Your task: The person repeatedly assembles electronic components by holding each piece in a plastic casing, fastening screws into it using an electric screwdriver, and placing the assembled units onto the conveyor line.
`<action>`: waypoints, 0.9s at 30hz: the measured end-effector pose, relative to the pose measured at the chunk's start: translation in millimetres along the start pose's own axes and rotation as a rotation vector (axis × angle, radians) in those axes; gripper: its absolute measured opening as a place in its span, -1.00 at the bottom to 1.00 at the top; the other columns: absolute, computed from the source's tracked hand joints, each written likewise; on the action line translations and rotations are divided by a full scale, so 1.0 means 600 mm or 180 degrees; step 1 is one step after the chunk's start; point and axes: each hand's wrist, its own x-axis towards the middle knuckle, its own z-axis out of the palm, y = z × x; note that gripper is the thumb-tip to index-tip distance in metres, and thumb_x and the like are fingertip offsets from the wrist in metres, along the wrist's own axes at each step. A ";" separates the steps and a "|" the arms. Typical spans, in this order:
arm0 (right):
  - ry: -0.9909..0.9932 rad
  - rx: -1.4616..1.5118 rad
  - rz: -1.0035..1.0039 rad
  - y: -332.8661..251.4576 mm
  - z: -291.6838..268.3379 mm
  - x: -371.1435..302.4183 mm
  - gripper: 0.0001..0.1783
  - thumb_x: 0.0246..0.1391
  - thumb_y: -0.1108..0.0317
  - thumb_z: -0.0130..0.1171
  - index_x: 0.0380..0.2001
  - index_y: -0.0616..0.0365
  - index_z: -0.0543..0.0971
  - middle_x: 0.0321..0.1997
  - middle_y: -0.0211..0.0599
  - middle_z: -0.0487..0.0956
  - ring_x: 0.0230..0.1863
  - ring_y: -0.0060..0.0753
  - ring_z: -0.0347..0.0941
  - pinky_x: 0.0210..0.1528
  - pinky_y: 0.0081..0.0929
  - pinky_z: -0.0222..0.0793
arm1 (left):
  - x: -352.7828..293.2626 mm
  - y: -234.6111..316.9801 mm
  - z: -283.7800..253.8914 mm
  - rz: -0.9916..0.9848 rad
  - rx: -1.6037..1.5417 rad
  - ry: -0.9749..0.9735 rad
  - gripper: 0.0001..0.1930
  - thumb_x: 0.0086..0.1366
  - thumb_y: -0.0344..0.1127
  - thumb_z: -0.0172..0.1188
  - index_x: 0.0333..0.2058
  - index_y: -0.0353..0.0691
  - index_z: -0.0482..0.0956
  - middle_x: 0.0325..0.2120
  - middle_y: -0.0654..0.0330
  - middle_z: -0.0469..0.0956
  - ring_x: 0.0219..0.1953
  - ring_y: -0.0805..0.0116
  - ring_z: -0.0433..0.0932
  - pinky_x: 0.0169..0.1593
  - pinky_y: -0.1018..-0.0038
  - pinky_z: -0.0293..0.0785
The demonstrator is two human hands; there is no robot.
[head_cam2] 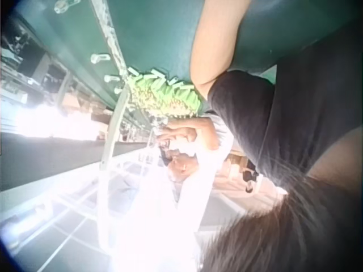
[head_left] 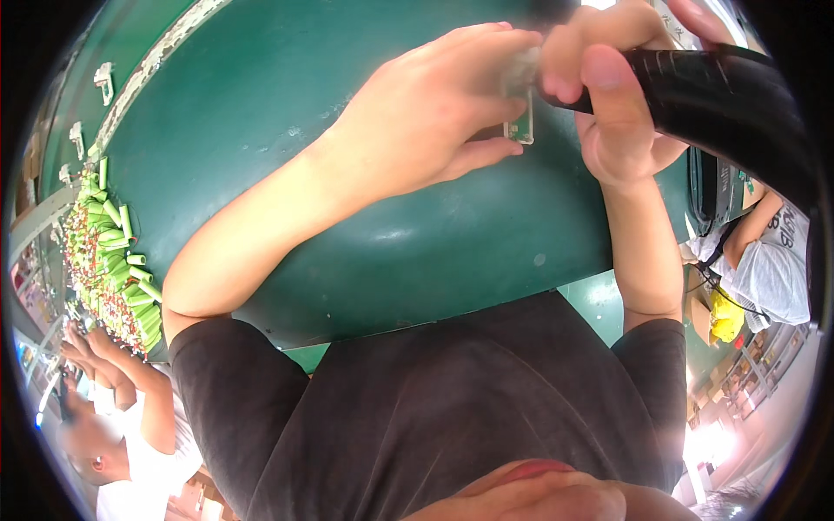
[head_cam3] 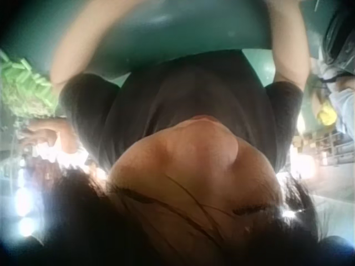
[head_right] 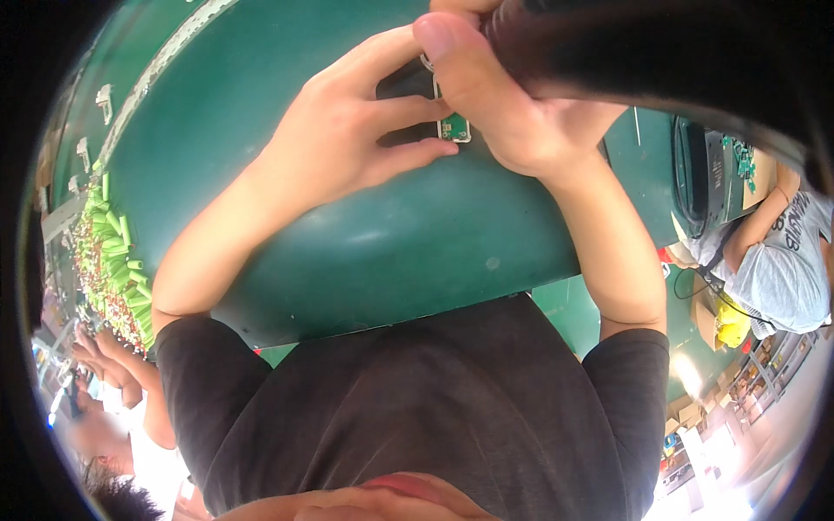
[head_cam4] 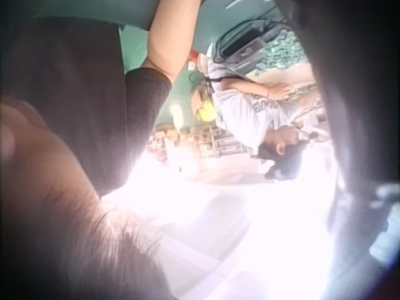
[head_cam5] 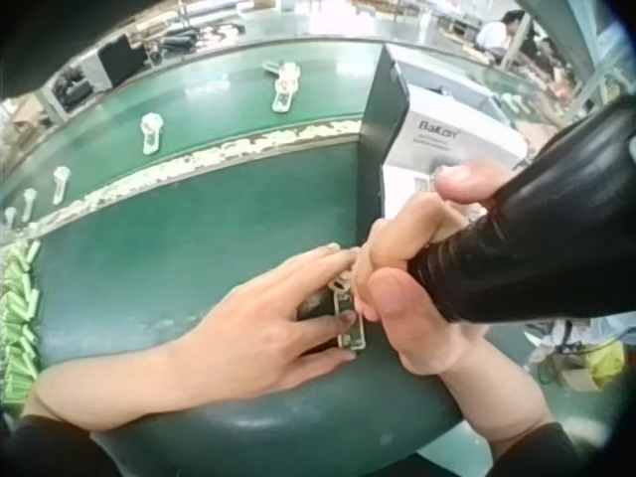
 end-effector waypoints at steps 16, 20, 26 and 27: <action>-0.0300 -0.0354 0.0715 -0.065 -0.024 0.059 -0.50 0.08 0.68 0.26 0.08 0.39 0.34 -0.42 -0.29 0.59 -0.48 -0.56 0.47 -0.36 -0.59 0.38 | 0.129 -0.229 -0.238 -0.1481 0.1633 0.0193 -0.31 0.08 -0.17 0.37 0.19 -0.29 0.46 0.13 -0.19 0.51 0.24 -0.09 0.46 0.32 0.19 0.37; -0.0247 -0.0443 0.0904 -0.078 -0.036 0.063 -0.51 0.08 0.71 0.24 0.09 0.39 0.38 -0.44 -0.32 0.57 -0.49 -0.60 0.46 -0.41 -0.63 0.34 | 0.216 -0.269 -0.199 -0.1162 0.1642 -0.0179 -0.20 0.16 -0.21 0.35 0.37 -0.25 0.30 0.41 -0.23 0.21 0.46 -0.12 0.18 0.49 0.23 0.12; -0.0418 0.0220 -0.0045 -0.061 -0.099 0.087 -0.64 0.24 0.44 -0.01 0.09 0.32 0.43 -0.55 -0.45 0.29 -0.61 -0.54 0.22 -0.50 -0.42 0.26 | 0.260 -0.307 -0.159 -0.0980 0.1284 -0.0513 -0.38 0.26 -0.39 0.28 0.28 -0.25 0.32 0.19 -0.19 0.39 0.28 -0.18 0.37 0.36 0.16 0.30; -0.0460 0.0276 -0.0128 -0.088 -0.103 0.099 -0.77 0.26 0.37 -0.05 -0.12 0.25 0.50 -0.54 -0.49 0.27 -0.57 -0.55 0.21 -0.43 -0.47 0.21 | 0.258 -0.303 -0.158 -0.0851 0.1398 -0.0339 -0.43 0.23 -0.32 0.35 0.18 -0.25 0.36 0.09 -0.19 0.43 0.19 -0.18 0.42 0.28 0.14 0.35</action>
